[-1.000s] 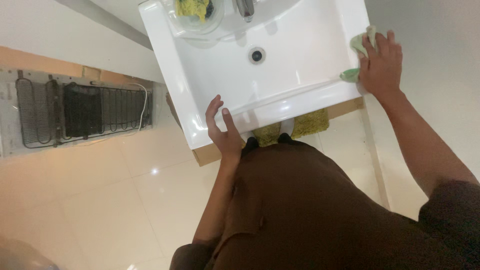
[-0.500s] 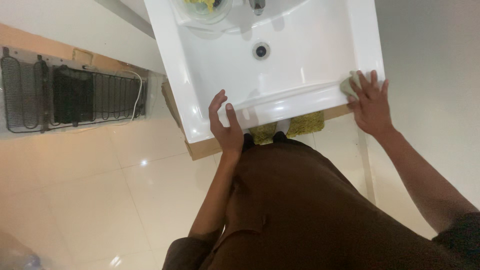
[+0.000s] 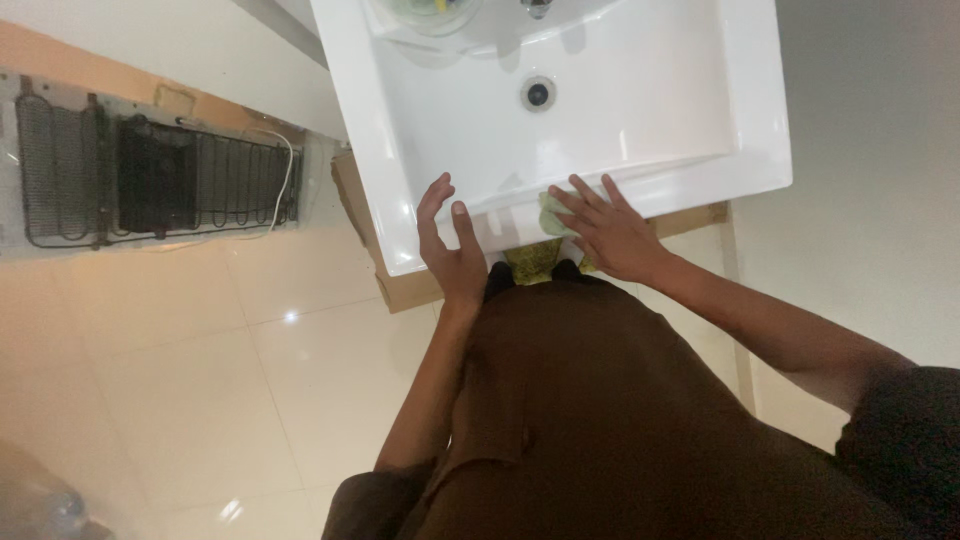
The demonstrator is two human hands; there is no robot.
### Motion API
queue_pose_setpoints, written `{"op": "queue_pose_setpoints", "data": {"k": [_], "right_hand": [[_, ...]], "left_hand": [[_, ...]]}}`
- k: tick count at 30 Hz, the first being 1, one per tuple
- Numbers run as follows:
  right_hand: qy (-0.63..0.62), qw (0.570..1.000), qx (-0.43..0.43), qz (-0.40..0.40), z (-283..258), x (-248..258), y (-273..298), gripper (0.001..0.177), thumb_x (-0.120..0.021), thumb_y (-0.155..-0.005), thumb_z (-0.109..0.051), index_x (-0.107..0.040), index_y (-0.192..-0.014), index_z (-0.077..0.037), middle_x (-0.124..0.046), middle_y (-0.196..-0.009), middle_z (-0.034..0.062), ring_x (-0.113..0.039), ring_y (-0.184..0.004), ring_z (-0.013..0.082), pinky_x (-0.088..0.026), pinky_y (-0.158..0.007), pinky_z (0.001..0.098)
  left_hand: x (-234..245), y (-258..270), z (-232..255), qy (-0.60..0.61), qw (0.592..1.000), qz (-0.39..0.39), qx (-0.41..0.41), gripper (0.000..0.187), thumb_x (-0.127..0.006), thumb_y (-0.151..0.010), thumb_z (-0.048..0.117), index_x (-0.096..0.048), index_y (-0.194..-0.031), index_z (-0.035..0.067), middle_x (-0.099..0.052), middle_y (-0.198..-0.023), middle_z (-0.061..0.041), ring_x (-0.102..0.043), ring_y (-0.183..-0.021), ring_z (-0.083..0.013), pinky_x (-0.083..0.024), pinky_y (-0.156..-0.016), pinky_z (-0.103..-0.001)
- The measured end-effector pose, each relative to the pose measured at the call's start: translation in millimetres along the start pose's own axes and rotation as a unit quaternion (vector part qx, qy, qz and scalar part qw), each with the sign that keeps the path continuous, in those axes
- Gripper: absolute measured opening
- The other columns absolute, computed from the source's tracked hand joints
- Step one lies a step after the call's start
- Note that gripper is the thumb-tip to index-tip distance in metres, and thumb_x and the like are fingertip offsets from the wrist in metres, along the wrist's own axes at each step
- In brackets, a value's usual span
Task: The person wipes the surfaces of a white pedestal sink, including the basin, the rim, and the faucet, using a green cloth.
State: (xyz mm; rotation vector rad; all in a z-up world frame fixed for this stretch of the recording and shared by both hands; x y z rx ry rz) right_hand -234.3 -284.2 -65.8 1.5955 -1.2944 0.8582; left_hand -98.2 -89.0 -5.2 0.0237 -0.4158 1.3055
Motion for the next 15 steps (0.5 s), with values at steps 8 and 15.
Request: {"op": "queue_pose_setpoints", "data": {"k": [8,15], "right_hand": [[0.037,0.988,0.144,-0.035,-60.6,2.0,-50.1,0.060,-0.061,-0.092,-0.023,-0.050,-0.150,-0.015,-0.019,-0.170,0.0004,-0.011,-0.156,0.0229,-0.009,-0.127,0.0536],[0.010,0.974,0.219,-0.055,-115.7,-19.0,-97.7,0.038,-0.058,-0.099,-0.025,-0.061,-0.136,-0.018,-0.030,-0.166,0.0021,-0.013,-0.158,0.0250,-0.009,-0.128,0.0554]], "left_hand": [[22.0,-0.2,-9.3,0.004,0.999,0.038,0.021,0.027,-0.051,-0.110,0.010,-0.057,-0.134,0.001,-0.061,-0.144,-0.015,-0.060,-0.129,-0.0259,-0.048,-0.114,-0.041],[50.5,-2.1,-10.8,0.006,0.997,0.071,0.003,0.024,-0.051,-0.110,0.009,-0.057,-0.132,0.000,-0.060,-0.145,-0.017,-0.057,-0.137,-0.0292,-0.046,-0.118,-0.042]]}}
Point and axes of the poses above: each hand's wrist, its own y-axis away from the middle knuckle, its own x-axis out of the back of the hand, z = x × y, the point moved 4 cm from there along -y, towards the middle knuckle
